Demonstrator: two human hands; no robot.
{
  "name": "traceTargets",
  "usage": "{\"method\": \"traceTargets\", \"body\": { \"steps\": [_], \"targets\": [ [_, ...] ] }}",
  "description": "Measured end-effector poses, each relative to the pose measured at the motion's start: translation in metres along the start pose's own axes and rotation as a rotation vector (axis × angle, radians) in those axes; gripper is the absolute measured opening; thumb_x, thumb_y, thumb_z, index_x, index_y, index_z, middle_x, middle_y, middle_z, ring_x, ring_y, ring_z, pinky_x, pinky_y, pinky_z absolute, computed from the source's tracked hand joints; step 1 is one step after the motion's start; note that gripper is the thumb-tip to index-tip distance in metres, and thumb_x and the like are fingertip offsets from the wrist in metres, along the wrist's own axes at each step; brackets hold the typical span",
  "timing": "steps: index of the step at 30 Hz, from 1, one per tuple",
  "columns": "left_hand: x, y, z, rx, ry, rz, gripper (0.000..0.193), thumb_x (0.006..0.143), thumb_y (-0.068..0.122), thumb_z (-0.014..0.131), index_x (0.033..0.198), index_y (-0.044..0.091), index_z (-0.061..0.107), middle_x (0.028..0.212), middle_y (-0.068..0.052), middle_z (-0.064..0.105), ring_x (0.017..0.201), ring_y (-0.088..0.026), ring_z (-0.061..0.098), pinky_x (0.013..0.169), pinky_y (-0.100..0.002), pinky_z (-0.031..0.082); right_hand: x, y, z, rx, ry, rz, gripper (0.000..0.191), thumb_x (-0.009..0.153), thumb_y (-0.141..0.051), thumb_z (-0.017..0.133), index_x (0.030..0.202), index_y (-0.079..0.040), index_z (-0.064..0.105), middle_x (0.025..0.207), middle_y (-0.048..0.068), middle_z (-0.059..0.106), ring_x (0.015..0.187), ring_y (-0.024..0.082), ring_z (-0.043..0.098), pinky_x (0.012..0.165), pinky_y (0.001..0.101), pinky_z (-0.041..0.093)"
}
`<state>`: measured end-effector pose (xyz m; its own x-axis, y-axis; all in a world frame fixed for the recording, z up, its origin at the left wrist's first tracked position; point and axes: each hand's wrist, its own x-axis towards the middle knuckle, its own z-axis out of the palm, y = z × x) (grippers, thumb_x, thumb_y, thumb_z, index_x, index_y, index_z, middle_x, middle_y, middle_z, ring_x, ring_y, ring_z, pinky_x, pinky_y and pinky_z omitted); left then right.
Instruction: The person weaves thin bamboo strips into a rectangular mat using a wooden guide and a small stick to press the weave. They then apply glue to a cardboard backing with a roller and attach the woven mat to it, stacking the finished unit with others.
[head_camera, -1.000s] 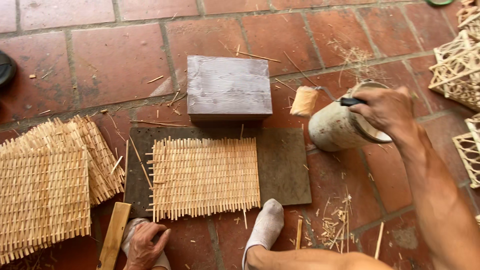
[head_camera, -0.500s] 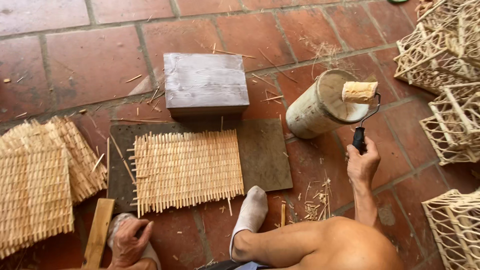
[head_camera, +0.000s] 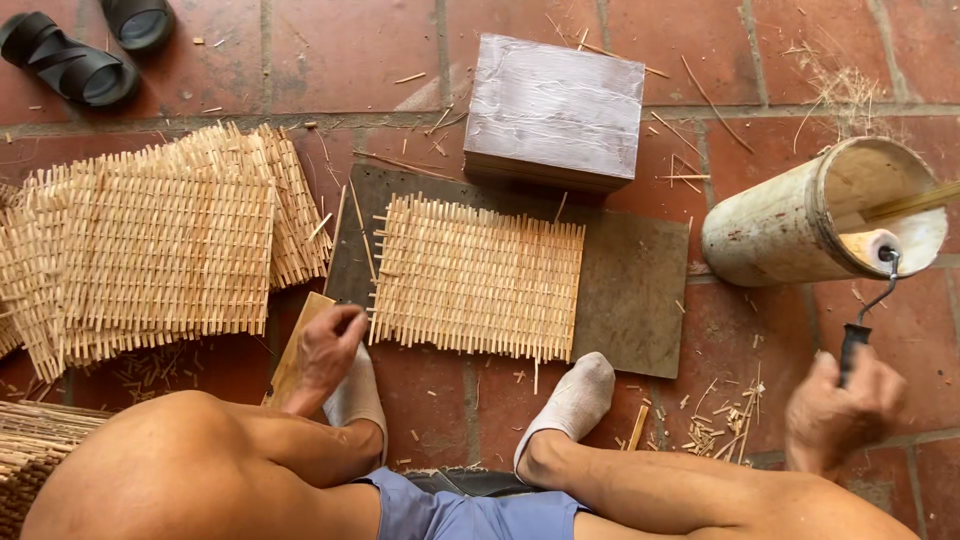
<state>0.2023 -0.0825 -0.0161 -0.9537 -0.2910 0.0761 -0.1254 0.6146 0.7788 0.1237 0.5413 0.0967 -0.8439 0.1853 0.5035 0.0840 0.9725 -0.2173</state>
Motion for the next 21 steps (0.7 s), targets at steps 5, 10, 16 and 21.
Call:
{"method": "traceTargets", "body": {
  "steps": [5,10,16,21],
  "targets": [
    [0.06,-0.003,0.02,0.121,-0.173,-0.365,0.034,0.096,0.023,0.064,0.123,0.004,0.069,0.101,-0.013,0.076,0.074,-0.022,0.071,0.06,-0.039,0.06,-0.002,-0.091,0.097,0.581,-0.711,0.372,0.028,0.093,-0.019,0.073,0.117,-0.006,0.075,0.092,0.011,0.079,0.076,0.015,0.075,0.065,0.0279,0.06],
    [0.09,0.008,0.032,0.11,-0.151,-0.473,0.046,0.084,0.03,0.075,0.122,0.004,0.075,0.105,-0.014,0.079,0.085,-0.022,0.073,0.078,-0.04,0.061,-0.02,-0.164,0.18,0.777,-0.923,0.598,0.028,0.087,-0.004,0.076,0.114,0.004,0.073,0.088,0.015,0.078,0.061,0.016,0.07,0.048,0.0296,0.052],
    [0.1,0.002,0.024,-0.261,-0.216,-0.768,0.038,0.083,0.01,0.077,0.121,0.002,0.072,0.1,-0.01,0.078,0.068,-0.021,0.069,0.057,-0.034,0.055,-0.005,-0.165,0.182,0.985,-0.993,0.47,0.022,0.086,-0.007,0.077,0.105,0.003,0.078,0.083,0.008,0.076,0.063,0.009,0.061,0.051,0.0224,0.047],
    [0.087,-0.004,0.021,-0.565,-0.303,-0.826,0.032,0.086,0.007,0.076,0.117,0.0,0.073,0.082,-0.009,0.074,0.057,-0.014,0.057,0.049,-0.027,0.042,0.002,-0.169,0.128,1.095,-0.825,0.196,0.02,0.086,-0.008,0.077,0.105,-0.001,0.079,0.085,0.002,0.076,0.07,0.007,0.064,0.06,0.0204,0.053]
  ]
}}
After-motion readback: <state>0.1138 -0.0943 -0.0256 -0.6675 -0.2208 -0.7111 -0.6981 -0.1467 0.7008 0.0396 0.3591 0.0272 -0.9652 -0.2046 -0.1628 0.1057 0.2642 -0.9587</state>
